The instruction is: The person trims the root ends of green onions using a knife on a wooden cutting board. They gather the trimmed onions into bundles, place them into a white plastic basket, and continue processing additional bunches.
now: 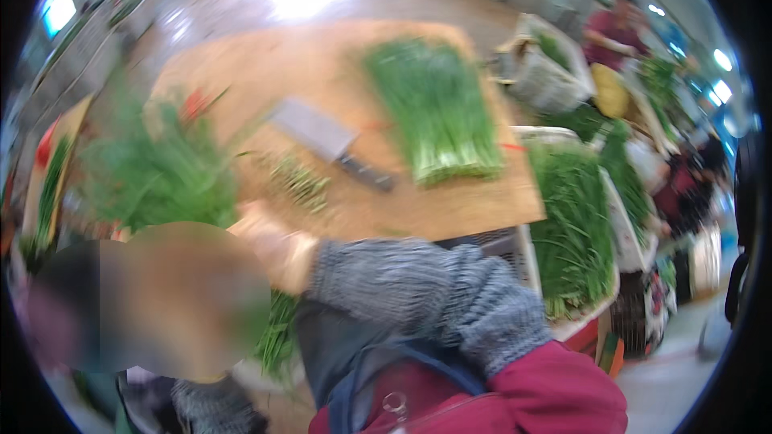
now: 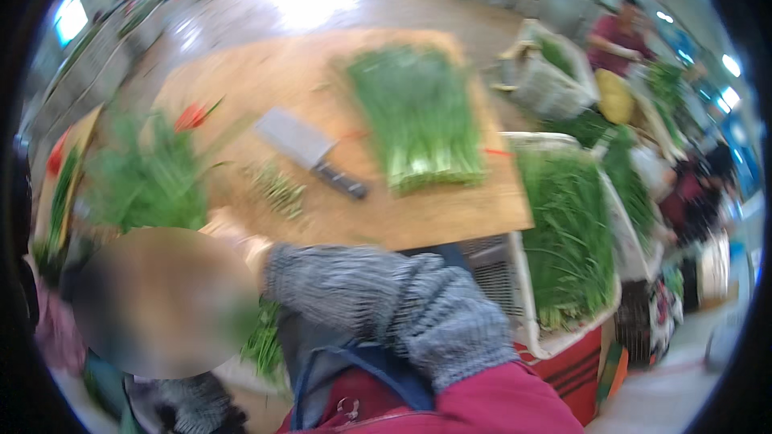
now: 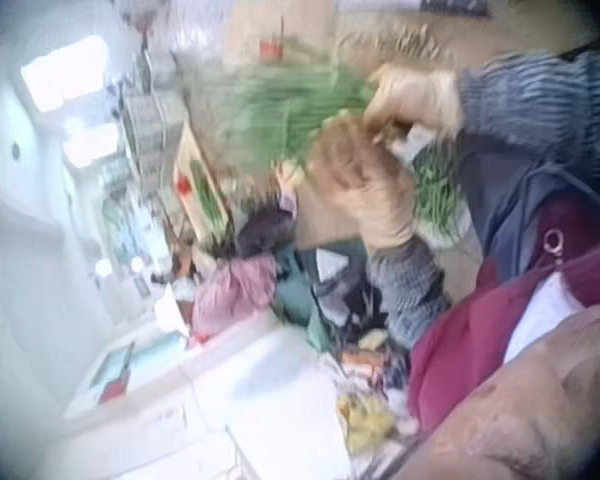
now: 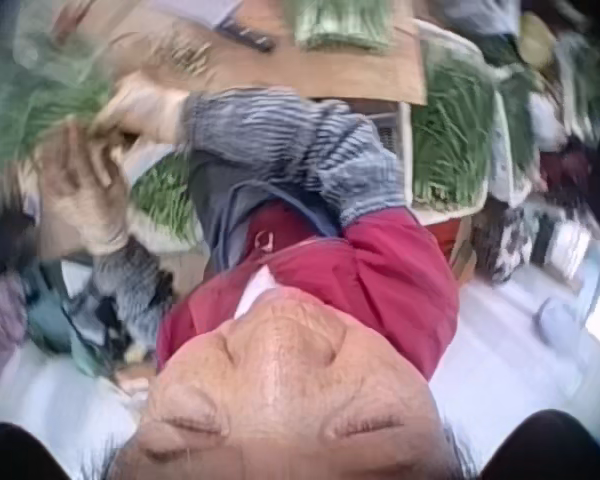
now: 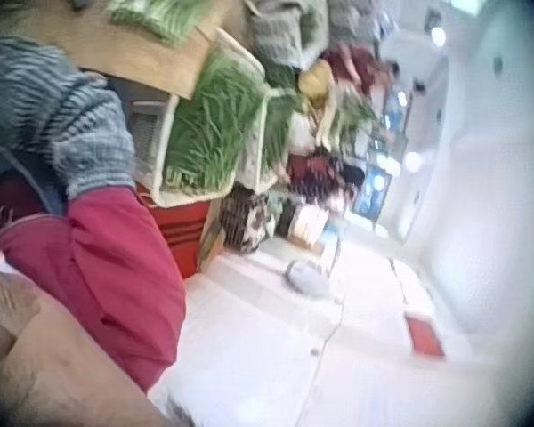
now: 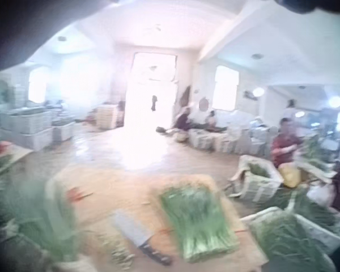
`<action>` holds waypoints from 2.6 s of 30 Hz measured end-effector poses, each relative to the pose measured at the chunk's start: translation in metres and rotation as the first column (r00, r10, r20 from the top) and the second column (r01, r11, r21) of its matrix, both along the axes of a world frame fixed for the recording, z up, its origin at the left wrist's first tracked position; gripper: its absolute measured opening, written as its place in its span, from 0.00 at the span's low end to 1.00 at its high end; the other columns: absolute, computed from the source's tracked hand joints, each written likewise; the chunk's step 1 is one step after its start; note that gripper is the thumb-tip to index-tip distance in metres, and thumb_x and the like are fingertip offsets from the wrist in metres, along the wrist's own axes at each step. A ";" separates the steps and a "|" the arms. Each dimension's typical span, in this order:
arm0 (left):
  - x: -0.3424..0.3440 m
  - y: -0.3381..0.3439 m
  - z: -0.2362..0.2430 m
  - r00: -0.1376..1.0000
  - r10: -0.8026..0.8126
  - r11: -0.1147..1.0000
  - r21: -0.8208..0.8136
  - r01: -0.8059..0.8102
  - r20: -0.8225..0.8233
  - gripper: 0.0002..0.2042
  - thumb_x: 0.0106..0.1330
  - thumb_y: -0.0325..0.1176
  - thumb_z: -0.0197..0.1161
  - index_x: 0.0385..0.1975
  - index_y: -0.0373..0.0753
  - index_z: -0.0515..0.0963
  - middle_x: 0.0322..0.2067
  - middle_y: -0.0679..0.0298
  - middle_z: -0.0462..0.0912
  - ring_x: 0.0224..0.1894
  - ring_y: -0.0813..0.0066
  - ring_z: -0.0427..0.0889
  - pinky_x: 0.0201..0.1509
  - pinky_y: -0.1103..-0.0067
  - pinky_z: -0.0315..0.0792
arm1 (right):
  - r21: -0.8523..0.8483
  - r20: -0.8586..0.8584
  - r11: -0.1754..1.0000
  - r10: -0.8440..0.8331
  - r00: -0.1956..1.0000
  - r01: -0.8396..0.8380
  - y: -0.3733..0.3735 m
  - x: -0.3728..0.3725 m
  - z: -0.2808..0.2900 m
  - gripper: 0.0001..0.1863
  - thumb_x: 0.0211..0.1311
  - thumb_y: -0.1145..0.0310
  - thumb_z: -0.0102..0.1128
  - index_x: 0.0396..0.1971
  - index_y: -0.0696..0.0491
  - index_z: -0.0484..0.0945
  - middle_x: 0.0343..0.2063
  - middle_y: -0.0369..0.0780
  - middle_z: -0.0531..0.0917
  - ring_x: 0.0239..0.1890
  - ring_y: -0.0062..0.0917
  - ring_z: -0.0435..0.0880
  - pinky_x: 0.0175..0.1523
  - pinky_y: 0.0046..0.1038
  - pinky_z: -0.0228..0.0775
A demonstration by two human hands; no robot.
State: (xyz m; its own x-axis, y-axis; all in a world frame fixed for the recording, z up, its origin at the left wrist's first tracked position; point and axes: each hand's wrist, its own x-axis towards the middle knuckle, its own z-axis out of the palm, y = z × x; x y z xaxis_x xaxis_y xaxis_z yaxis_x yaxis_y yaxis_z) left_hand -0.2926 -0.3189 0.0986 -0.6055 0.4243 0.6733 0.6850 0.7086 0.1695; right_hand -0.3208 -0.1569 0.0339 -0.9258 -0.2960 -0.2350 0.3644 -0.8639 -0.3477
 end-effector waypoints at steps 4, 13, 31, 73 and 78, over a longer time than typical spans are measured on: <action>0.039 -0.027 -0.073 0.666 -0.160 0.802 0.489 -0.342 0.728 0.25 0.62 0.36 0.58 0.56 0.29 0.64 0.47 0.55 0.76 0.52 0.64 0.73 0.58 0.69 0.63 | 0.526 -0.047 0.849 -0.034 0.998 0.054 -0.014 0.032 -0.005 0.05 0.49 0.77 0.62 0.27 0.60 0.77 0.22 0.39 0.79 0.18 0.21 0.76 0.18 0.23 0.64; 0.039 -0.043 -0.112 0.242 -0.851 0.274 0.787 -0.553 0.467 0.37 0.51 0.56 0.67 0.54 0.33 0.68 0.44 0.58 0.78 0.47 0.64 0.78 0.51 0.71 0.71 | 0.654 0.011 0.756 -0.056 0.998 0.035 -0.062 0.111 -0.029 0.22 0.45 0.80 0.66 0.44 0.57 0.72 0.33 0.36 0.80 0.27 0.17 0.78 0.26 0.19 0.70; 0.028 -0.041 -0.141 0.125 -0.867 0.261 0.652 -0.711 0.483 0.28 0.52 0.33 0.69 0.54 0.35 0.69 0.44 0.62 0.78 0.43 0.70 0.79 0.49 0.76 0.75 | 0.644 0.202 0.627 0.414 0.888 -0.439 -0.008 0.162 -0.072 0.29 0.52 0.61 0.69 0.51 0.61 0.72 0.42 0.41 0.81 0.42 0.22 0.78 0.48 0.24 0.71; 0.009 -0.021 -0.055 0.463 -0.664 0.472 0.809 -0.351 0.588 0.24 0.49 0.27 0.70 0.47 0.30 0.72 0.40 0.60 0.80 0.40 0.73 0.79 0.43 0.78 0.75 | 0.608 -0.495 0.709 -0.013 0.869 0.357 -0.058 0.034 0.018 0.26 0.56 0.67 0.65 0.53 0.59 0.69 0.43 0.39 0.79 0.44 0.21 0.76 0.50 0.23 0.70; -0.065 -0.003 0.026 0.654 -0.690 0.461 0.885 0.065 0.311 0.17 0.49 0.25 0.68 0.41 0.30 0.76 0.33 0.61 0.82 0.34 0.72 0.82 0.37 0.78 0.77 | 0.480 -0.838 0.559 0.064 0.542 0.676 -0.035 -0.036 0.100 0.22 0.52 0.63 0.67 0.44 0.60 0.75 0.36 0.41 0.83 0.38 0.24 0.81 0.44 0.24 0.73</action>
State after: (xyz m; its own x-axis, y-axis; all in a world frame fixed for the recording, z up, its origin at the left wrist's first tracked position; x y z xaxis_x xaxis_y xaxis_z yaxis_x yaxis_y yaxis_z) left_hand -0.3579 -0.3223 0.1251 -0.8757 0.2376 0.4203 0.3663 -0.2401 0.8990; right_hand -0.3564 -0.1918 0.1340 -0.8189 -0.0306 0.5731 -0.5605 -0.1721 -0.8101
